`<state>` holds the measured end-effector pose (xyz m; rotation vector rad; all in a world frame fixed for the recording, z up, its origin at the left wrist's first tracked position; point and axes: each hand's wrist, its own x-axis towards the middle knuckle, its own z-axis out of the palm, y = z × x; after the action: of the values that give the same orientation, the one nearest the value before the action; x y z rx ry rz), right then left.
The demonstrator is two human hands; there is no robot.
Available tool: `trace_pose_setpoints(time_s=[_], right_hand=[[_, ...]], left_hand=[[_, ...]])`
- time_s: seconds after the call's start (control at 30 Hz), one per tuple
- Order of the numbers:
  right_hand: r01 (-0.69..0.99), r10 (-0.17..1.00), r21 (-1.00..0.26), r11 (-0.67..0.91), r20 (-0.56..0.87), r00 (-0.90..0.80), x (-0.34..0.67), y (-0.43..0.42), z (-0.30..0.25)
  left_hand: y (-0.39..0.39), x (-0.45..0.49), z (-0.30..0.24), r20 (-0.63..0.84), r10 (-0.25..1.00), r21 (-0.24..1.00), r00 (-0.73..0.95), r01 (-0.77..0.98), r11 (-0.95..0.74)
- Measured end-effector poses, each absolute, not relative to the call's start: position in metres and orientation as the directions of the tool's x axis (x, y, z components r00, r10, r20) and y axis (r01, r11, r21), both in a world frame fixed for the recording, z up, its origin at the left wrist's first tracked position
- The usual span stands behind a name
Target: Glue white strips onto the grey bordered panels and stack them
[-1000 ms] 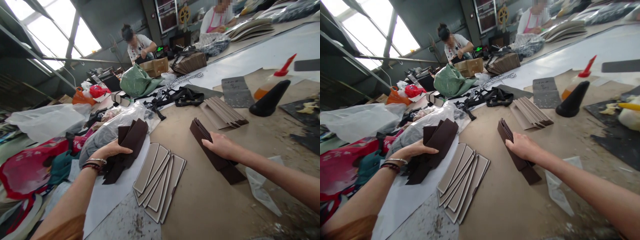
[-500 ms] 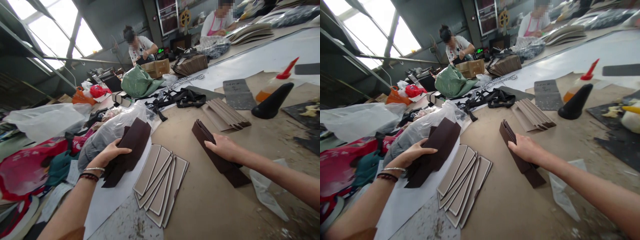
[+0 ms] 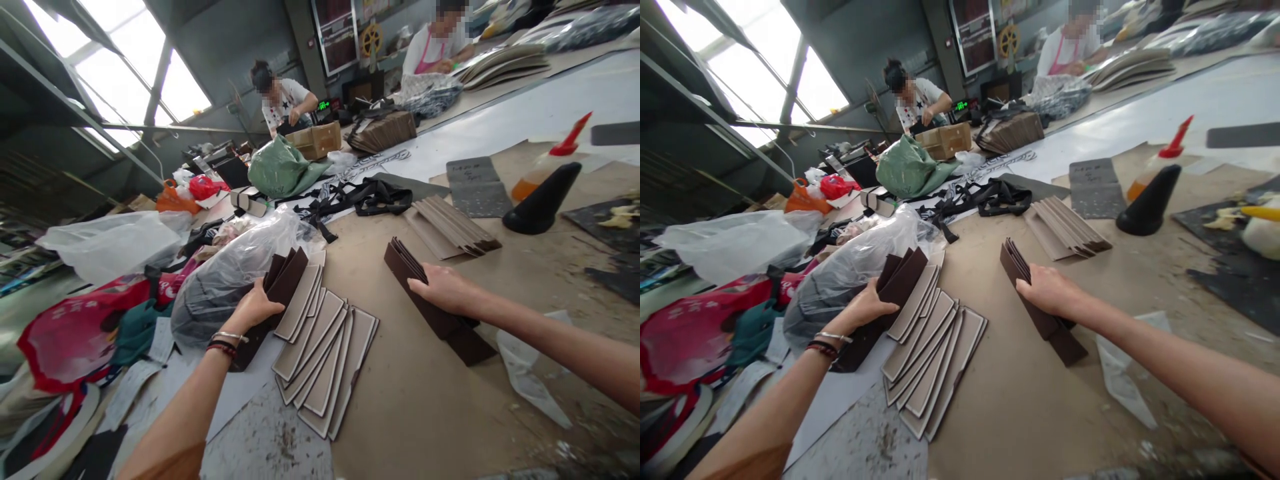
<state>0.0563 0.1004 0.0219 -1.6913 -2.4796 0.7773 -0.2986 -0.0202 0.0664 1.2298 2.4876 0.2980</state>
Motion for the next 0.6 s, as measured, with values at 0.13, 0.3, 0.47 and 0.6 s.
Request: trace_pose_setpoints(time_s=[0.13,0.3,0.47,0.6], right_hand=[[0.834,0.864,-0.451,0.318,-0.224,-0.450,0.041,0.101,0.044],[0.779,0.817,-0.540,0.319,-0.260,-0.515,-0.024,0.112,0.072],[0.685,0.678,-0.661,0.306,-0.354,-0.644,-0.078,0.123,0.070],[0.585,0.500,-0.785,0.205,-0.430,-0.752,-0.092,0.125,0.071]], left_hand=[[-0.022,-0.298,0.068,-0.204,0.804,0.324,-0.559,0.736,0.594],[-0.022,-0.300,0.063,-0.207,0.802,0.341,-0.560,0.727,0.596],[-0.023,-0.305,0.061,-0.200,0.821,0.409,-0.535,0.716,0.566],[-0.022,-0.314,0.064,-0.224,0.841,0.511,-0.493,0.676,0.532]])
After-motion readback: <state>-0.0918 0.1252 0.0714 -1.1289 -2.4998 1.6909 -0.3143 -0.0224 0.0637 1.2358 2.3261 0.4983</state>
